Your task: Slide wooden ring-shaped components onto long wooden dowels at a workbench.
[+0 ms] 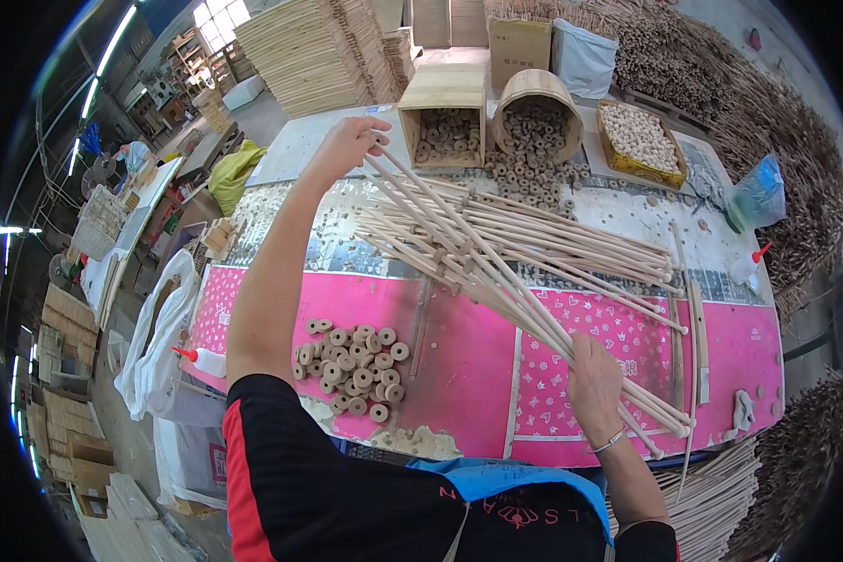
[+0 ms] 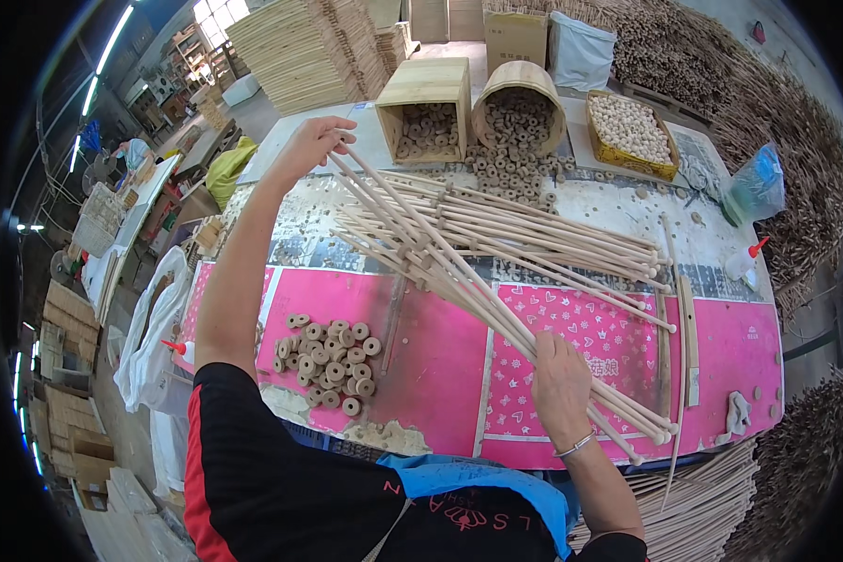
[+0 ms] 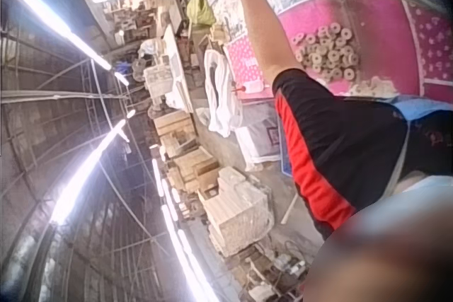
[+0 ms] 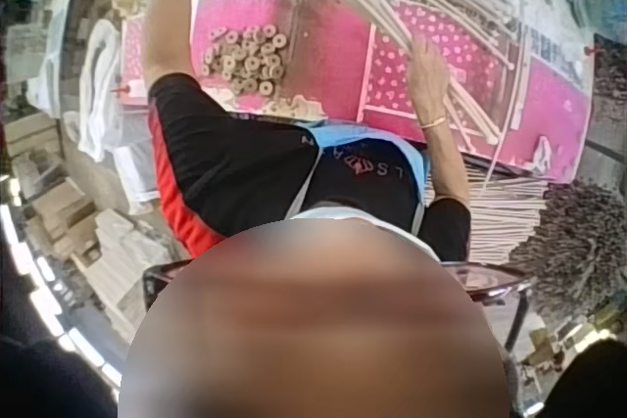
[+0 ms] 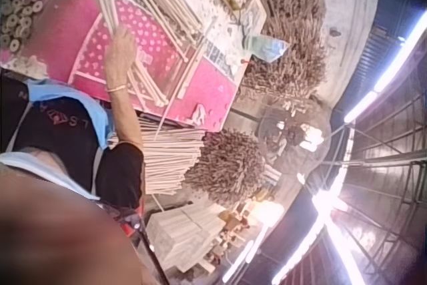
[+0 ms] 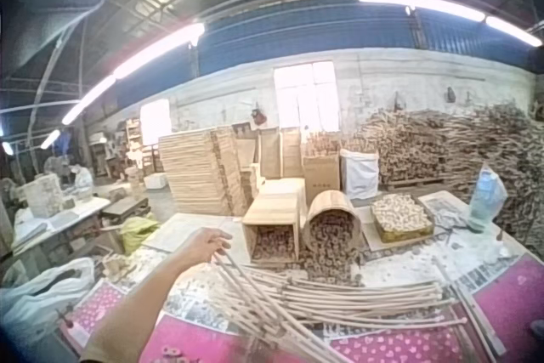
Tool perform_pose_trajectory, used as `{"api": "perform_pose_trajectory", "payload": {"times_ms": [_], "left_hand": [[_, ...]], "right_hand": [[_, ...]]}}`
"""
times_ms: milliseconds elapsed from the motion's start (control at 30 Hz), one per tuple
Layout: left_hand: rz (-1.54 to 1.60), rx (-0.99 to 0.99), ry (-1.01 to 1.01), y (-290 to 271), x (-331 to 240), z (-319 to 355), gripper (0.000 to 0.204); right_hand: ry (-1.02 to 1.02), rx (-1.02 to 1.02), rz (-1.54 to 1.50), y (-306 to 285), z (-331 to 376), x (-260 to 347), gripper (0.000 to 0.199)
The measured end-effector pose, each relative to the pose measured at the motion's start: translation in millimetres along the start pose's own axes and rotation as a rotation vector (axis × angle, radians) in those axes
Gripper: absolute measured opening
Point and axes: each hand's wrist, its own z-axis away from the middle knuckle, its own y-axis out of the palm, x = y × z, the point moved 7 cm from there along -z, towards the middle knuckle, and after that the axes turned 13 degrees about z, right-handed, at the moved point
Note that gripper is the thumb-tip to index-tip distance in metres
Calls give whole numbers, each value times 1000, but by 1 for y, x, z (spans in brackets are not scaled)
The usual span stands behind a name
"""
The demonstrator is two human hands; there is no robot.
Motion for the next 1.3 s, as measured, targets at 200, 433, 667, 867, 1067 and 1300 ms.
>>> {"api": "perform_pose_trajectory", "payload": {"times_ms": [200, 433, 667, 867, 1067, 1300], "left_hand": [[-22, -10, 0, 4, 5, 4, 38], [-607, -103, 374, 48, -42, 22, 43], [-428, -234, 340, 34, -31, 22, 53], [-412, -79, 389, 87, -48, 50, 55], [-346, -10, 495, 136, -83, 101, 70], [-134, -232, 416, 78, -58, 122, 45]], "right_hand": [[17, 37, 37, 3, -1, 1, 18], [-3, 36, 21, 0, -8, 6, 21], [-1, 64, 5, -1, -12, 8, 20], [6, 40, -64, 3, -24, 8, 21], [-98, -70, 27, 7, -64, -5, 12], [-219, -84, 7, 54, -80, -40, 44]]}}
